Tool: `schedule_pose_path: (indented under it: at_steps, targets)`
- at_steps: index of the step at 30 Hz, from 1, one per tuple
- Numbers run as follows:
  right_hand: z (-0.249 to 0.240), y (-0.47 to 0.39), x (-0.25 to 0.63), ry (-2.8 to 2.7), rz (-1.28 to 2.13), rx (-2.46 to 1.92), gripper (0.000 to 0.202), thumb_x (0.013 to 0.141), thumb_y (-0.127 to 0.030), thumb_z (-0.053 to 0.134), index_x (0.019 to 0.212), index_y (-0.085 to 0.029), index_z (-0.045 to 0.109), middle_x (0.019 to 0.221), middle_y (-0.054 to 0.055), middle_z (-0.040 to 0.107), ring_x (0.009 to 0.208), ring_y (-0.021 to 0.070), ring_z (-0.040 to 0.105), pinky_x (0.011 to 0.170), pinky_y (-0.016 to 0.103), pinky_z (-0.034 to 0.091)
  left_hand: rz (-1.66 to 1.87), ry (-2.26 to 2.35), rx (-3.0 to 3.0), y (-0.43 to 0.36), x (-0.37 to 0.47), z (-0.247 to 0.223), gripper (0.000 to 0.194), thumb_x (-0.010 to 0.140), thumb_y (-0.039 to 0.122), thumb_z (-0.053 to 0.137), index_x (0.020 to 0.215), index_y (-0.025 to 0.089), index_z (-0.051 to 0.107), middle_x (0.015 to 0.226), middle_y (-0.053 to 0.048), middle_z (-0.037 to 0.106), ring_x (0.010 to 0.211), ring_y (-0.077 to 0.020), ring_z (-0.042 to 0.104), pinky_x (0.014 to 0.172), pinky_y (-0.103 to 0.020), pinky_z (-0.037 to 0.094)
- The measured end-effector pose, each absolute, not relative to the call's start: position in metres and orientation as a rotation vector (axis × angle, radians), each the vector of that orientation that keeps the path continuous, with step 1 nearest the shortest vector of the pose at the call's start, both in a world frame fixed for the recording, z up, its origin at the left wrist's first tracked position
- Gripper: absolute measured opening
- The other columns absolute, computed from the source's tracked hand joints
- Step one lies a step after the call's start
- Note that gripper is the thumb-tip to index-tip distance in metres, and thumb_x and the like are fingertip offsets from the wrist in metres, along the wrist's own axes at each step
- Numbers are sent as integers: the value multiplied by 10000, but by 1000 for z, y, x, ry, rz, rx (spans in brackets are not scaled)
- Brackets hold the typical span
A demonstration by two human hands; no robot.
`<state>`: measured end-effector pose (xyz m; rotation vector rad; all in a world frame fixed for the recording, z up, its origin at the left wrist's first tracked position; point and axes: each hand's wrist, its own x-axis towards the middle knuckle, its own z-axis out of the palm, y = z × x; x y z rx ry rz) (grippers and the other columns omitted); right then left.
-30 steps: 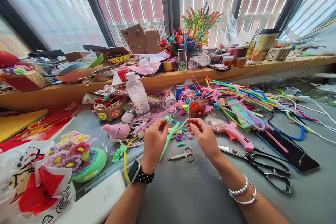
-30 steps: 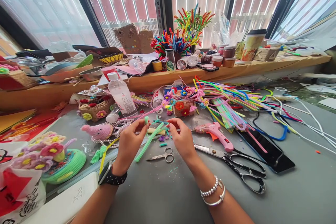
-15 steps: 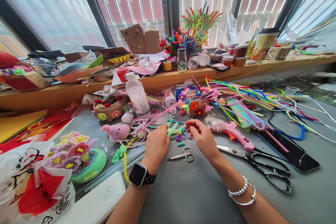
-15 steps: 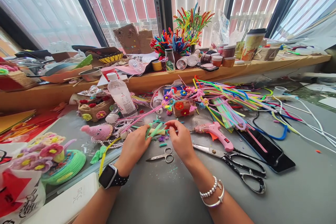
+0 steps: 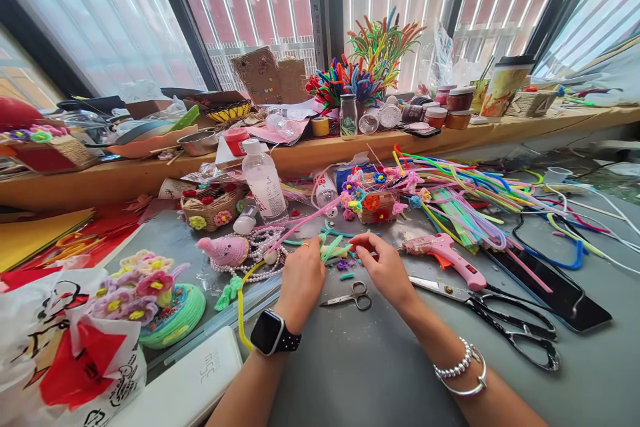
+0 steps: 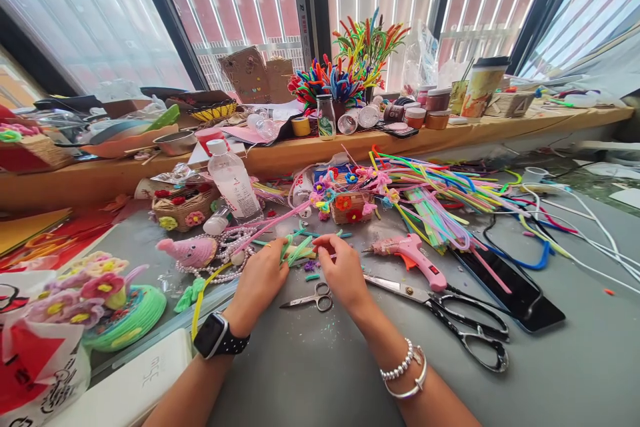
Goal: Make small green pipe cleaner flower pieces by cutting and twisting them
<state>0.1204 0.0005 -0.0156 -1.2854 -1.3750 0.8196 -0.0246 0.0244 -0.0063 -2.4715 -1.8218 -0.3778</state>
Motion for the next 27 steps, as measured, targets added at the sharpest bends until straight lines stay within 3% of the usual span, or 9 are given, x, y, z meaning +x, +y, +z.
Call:
schedule_pose_path:
  at_steps: [5,10,18,23,27]
  targets:
    - [-17,1,118,-1419,838,-1332,180,746,-287,480,804,-149,579,768,57,630,674,156,560,622,266,426,-795,-1775,-2505,26,-23,-5,335,723,91,411,1054,121,451,941,-118,602,861,-229,568,739,-342,419]
    - [-18,1,119,-1373,946,-1267,247,733,-358,509,838,-149,588,793,59,622,690,167,557,564,251,420,-1187,-1710,-2726,20,-17,4,309,705,130,474,1013,150,454,844,-61,615,794,-173,573,738,-306,433]
    - [-17,4,124,-1055,994,-1062,187,704,-349,569,692,-163,579,565,-38,511,512,82,447,486,195,364,-1541,-1796,-3058,15,-12,7,263,707,202,517,965,172,476,819,-31,613,742,-149,586,707,-283,457]
    - [-16,8,130,-727,959,-1015,179,651,-341,624,679,-172,571,590,-44,551,555,84,504,517,191,405,-1784,-1933,-3077,16,-14,10,306,682,250,568,960,159,478,803,-35,605,744,-157,577,715,-304,453]
    - [-13,9,136,-499,1028,-963,199,592,-324,671,681,-177,571,590,-55,563,539,80,528,503,186,438,-2288,-2095,-2856,17,-14,15,346,679,283,579,985,162,471,829,-20,587,750,-132,563,722,-283,449]
